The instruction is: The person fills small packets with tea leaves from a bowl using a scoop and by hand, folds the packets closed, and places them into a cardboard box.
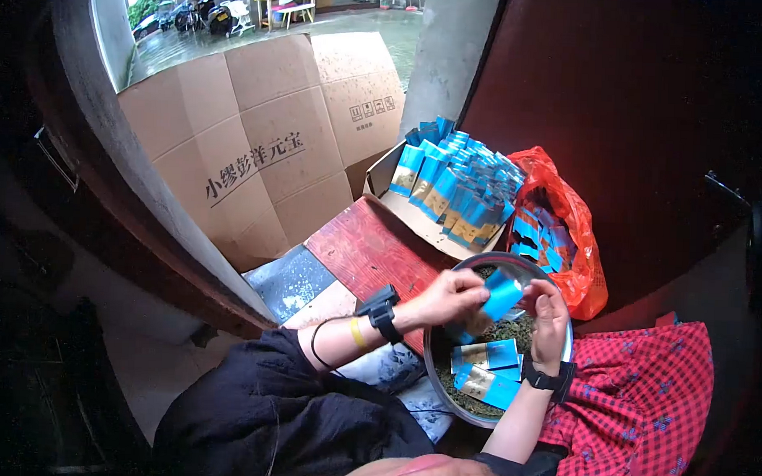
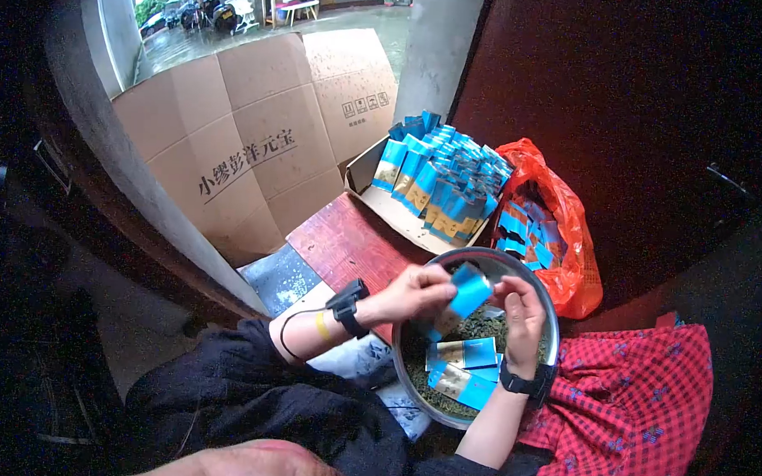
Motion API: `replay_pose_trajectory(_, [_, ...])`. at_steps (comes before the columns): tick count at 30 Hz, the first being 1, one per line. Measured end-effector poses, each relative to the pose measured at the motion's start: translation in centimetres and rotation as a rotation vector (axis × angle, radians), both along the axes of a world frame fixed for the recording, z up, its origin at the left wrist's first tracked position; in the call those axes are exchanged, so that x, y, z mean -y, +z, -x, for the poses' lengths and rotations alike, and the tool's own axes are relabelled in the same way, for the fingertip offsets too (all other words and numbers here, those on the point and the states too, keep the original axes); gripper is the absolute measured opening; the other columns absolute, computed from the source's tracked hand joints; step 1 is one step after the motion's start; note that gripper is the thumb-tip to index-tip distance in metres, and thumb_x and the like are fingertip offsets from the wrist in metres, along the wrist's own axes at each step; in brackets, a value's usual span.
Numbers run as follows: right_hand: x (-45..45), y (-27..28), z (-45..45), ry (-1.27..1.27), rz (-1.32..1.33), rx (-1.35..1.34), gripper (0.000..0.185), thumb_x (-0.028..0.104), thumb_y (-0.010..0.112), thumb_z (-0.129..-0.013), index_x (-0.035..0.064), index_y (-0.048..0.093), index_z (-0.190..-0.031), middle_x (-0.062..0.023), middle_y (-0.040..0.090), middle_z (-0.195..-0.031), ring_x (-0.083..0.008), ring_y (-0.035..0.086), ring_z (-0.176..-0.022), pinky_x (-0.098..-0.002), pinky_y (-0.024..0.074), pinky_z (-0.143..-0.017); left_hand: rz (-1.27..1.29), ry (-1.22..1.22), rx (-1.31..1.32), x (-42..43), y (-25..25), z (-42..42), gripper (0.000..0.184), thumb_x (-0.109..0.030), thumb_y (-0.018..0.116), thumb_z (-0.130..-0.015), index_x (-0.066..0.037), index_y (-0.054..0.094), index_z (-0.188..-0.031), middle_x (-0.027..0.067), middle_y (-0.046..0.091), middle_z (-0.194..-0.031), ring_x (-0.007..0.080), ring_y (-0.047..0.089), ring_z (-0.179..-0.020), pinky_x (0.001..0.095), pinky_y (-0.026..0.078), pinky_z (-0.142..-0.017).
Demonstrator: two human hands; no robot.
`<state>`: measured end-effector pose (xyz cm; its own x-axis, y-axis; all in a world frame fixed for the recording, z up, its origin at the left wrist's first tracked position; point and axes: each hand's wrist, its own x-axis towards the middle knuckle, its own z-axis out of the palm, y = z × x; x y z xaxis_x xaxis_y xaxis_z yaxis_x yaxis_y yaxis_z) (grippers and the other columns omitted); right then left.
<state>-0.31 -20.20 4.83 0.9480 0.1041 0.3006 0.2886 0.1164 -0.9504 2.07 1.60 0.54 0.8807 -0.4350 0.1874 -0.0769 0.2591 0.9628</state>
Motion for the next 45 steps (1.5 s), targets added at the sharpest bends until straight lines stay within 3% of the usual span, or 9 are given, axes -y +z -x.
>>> replay_pose_trajectory(6, [0.5, -0.6, -0.5, -0.097, 0.051, -0.052, 0.029, 0.023, 0.055, -0.096, 0.0032, 0.056, -0.118, -0.0057, 0.064, -0.097, -0.0120, 0.062, -0.083, -0.0253, 0.0503, -0.079, -0.424, 0.546, 0.388, -5.5, 0.3, -10.5, 0.023, -0.022, 0.062, -0.088, -0.001, 0.067, -0.095, 0.0046, 0.067, -0.078, 0.0107, 0.063, -0.072, 0.0285, 0.050, -0.063])
replay_pose_trajectory(8, [0.0, -0.3, -0.6, -0.108, 0.054, -0.056, 0.028, 0.021, 0.055, -0.096, 0.0029, 0.056, -0.117, -0.0055, 0.064, -0.096, -0.0116, 0.062, -0.082, -0.0249, 0.0503, -0.078, -0.567, 0.621, 0.268, -7.6, -0.9, -14.3, 0.031, -0.026, 0.062, -0.083, -0.003, 0.069, -0.104, 0.0151, 0.070, -0.090, 0.0232, 0.068, -0.082, 0.0343, 0.053, -0.075])
replay_pose_trajectory(14, [-0.8, -1.0, -0.6, -0.050, 0.107, -0.117, 0.027, 0.017, 0.055, -0.095, 0.0009, 0.057, -0.116, -0.0053, 0.065, -0.093, -0.0106, 0.062, -0.079, -0.0229, 0.0500, -0.074, -0.638, 0.656, 0.099, -12.6, -6.6, -24.4, 0.031, -0.015, 0.053, -0.076, -0.005, 0.069, -0.100, 0.0180, 0.069, -0.091, 0.0303, 0.067, -0.090, 0.0401, 0.052, -0.082])
replay_pose_trajectory(20, [-0.8, -1.1, -0.8, -0.014, 0.151, -0.170, 0.026, 0.017, 0.055, -0.096, 0.0015, 0.057, -0.116, -0.0046, 0.066, -0.093, -0.0094, 0.062, -0.078, -0.0227, 0.0503, -0.073, -0.657, 0.704, -0.091, -12.8, -5.2, -25.3, 0.029, -0.013, 0.054, -0.073, -0.008, 0.070, -0.096, 0.0162, 0.070, -0.093, 0.0302, 0.067, -0.092, 0.0388, 0.051, -0.084])
replay_pose_trajectory(30, [-0.6, -1.4, -0.9, -0.006, 0.164, -0.213, 0.026, 0.018, 0.054, -0.096, 0.0017, 0.058, -0.116, -0.0044, 0.065, -0.093, -0.0096, 0.062, -0.078, -0.0221, 0.0503, -0.074, -0.833, 0.785, 0.061, -12.0, -4.5, -25.7, 0.026, -0.020, 0.053, -0.079, -0.011, 0.071, -0.096, 0.0168, 0.069, -0.099, 0.0321, 0.065, -0.096, 0.0412, 0.051, -0.085])
replay_pose_trajectory(35, [-0.3, -2.5, -1.1, -0.056, 0.326, -0.200, 0.024, 0.018, 0.056, -0.095, 0.0012, 0.061, -0.111, -0.0031, 0.066, -0.092, -0.0106, 0.062, -0.079, -0.0234, 0.0502, -0.072, -0.645, 0.535, 0.164, -8.7, -4.4, -22.1, 0.024, -0.024, 0.058, -0.082, -0.007, 0.071, -0.094, 0.0161, 0.070, -0.092, 0.0302, 0.068, -0.087, 0.0376, 0.052, -0.080])
replay_pose_trajectory(37, [0.1, -2.4, -0.9, -0.186, 0.814, -0.077, 0.021, 0.018, 0.060, -0.091, 0.0007, 0.064, -0.102, -0.0058, 0.068, -0.085, -0.0126, 0.063, -0.075, -0.0268, 0.0500, -0.068, -0.616, 0.469, 0.406, -6.3, -4.9, -20.7, 0.023, -0.021, 0.059, -0.083, -0.003, 0.069, -0.092, 0.0156, 0.070, -0.087, 0.0250, 0.068, -0.081, 0.0356, 0.052, -0.076])
replay_pose_trajectory(40, [1.2, -2.7, -0.8, -0.202, 1.110, -0.157, 0.019, 0.017, 0.063, -0.085, 0.0008, 0.066, -0.095, -0.0103, 0.068, -0.078, -0.0166, 0.064, -0.070, -0.0310, 0.0497, -0.065, -0.528, 0.070, 0.431, -2.3, -0.6, -13.6, 0.021, -0.017, 0.060, -0.089, -0.001, 0.066, -0.099, 0.0090, 0.068, -0.083, 0.0150, 0.065, -0.071, 0.0299, 0.052, -0.063])
replay_pose_trajectory(45, [2.4, -1.8, -0.2, -0.153, 1.360, -0.278, 0.022, 0.030, 0.065, -0.077, 0.0098, 0.068, -0.086, -0.0120, 0.067, -0.077, -0.0299, 0.066, -0.076, -0.0401, 0.0508, -0.067, -0.665, -0.464, 0.676, 2.8, 2.0, -4.8, 0.028, -0.025, 0.061, -0.084, -0.004, 0.064, -0.102, 0.0204, 0.066, -0.091, 0.0358, 0.065, -0.083, 0.0443, 0.051, -0.074])
